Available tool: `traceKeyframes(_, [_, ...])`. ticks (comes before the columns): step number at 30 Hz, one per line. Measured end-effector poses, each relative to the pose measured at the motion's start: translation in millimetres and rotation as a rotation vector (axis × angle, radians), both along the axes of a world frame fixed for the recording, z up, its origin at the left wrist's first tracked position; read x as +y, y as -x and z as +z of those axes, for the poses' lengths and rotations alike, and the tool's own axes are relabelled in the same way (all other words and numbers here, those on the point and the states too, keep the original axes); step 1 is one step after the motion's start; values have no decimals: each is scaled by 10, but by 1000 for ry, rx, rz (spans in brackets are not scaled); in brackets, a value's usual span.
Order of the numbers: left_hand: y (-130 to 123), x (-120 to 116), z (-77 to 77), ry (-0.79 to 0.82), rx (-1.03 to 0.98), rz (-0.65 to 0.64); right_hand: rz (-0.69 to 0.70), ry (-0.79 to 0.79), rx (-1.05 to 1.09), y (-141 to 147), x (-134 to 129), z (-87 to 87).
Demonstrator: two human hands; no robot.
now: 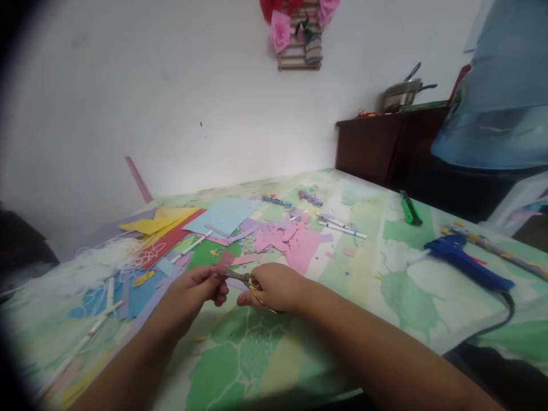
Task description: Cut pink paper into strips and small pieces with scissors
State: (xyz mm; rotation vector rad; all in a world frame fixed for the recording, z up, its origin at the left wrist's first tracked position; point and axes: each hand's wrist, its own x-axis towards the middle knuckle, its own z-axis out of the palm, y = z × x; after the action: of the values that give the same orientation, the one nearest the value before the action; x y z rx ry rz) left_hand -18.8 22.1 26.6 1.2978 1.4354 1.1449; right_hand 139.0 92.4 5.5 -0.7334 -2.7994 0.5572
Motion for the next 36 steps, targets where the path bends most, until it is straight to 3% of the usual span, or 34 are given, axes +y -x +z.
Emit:
traceKeyframes(11, [3, -48, 44, 35, 99, 16, 13, -24, -13, 2, 4, 5])
traceKeyframes(22, [-9, 1, 1, 91, -60, 80, -43, -38, -47, 3, 76, -13])
traceKeyframes(36, [-54, -27, 40, 49, -36, 88, -46, -47, -39, 2, 71, 17])
